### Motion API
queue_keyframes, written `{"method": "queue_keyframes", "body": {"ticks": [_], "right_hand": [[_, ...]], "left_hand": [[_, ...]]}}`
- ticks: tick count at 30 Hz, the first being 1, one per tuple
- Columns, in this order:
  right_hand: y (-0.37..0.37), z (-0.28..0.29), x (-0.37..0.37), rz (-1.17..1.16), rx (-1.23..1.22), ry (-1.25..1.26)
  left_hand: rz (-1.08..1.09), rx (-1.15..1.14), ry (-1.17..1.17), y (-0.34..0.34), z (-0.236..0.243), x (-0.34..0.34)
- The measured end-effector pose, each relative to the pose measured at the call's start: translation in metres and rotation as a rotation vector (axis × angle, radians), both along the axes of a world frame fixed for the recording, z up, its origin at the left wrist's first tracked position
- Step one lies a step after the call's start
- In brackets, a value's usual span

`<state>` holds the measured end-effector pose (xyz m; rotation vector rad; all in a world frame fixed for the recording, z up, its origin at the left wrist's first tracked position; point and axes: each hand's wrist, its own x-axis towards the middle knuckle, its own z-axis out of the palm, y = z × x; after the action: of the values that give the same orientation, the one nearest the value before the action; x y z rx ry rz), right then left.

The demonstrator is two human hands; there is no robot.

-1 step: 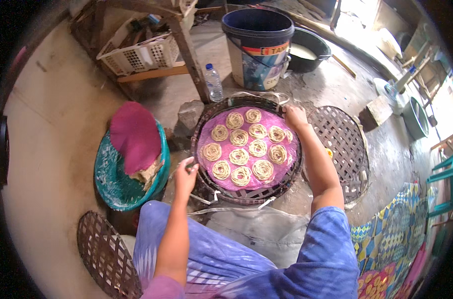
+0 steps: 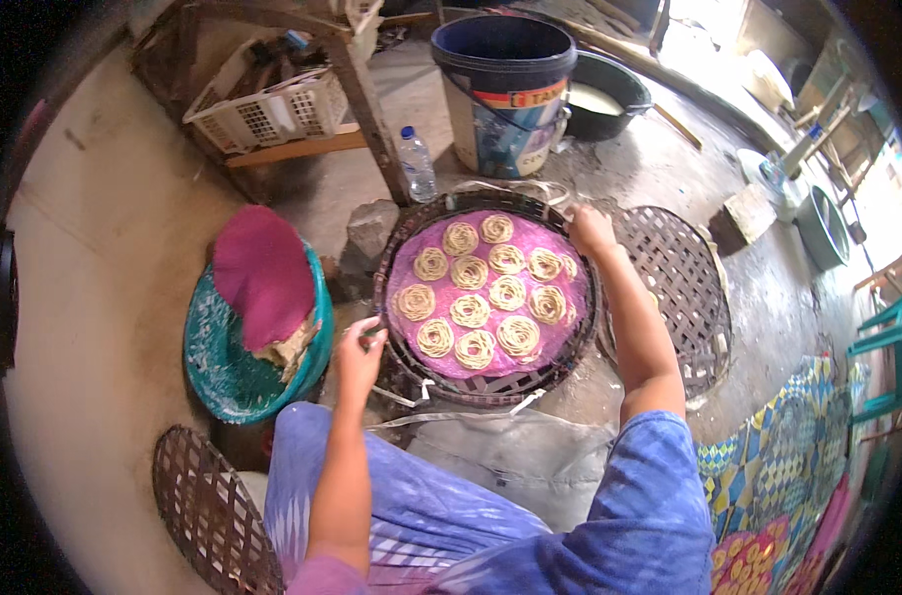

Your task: The person sits on the floor and uses a manual noodle press to extrude dough into thin strands, coiling them into nests on a pink cloth-lined tray. They repeatedly scoop dough into the press, extrude, and arrange the noodles, then cover the tray with a cloth before continuing.

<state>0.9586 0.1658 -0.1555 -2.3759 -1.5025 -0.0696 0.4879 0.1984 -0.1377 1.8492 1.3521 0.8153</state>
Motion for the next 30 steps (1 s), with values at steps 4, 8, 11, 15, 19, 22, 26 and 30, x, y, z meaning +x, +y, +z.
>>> {"method": "queue_keyframes", "body": {"ticks": [4,8,11,15,19,22,26,30], "right_hand": [[-0.078,0.003,0.083,-0.203,-0.087,0.114],[-0.164,-0.030,0.117,-0.387,-0.314,0.272],[-0.201,-0.079,0.091,-0.376,-0.179,0.320],[-0.198,-0.104,0.047,-0.502,0.032,0.148],[-0.147,-0.059,0.004,-0.379,1.023,1.395],[-0.079,-0.020,-0.069,0.032,0.856,1.741],[0.023,0.001,-0.212,0.512,0.207,1.217],[0.093,-0.024,-0.336,0.871,-0.308,-0.054]], "left_hand": [[-0.116,0.187,-0.026,-0.065,0.055,-0.043],[-0.217,0.167,0.144,-0.136,0.070,-0.081],[-0.386,0.252,0.298,-0.166,0.068,-0.099],[-0.370,0.319,0.393,-0.192,0.058,-0.109],[-0.288,0.370,0.326,-0.197,0.042,-0.112],[-0.248,0.409,0.292,-0.196,0.032,-0.111],[-0.230,0.413,0.245,-0.197,0.035,-0.109],[-0.055,0.449,0.128,-0.194,0.044,-0.127]]}}
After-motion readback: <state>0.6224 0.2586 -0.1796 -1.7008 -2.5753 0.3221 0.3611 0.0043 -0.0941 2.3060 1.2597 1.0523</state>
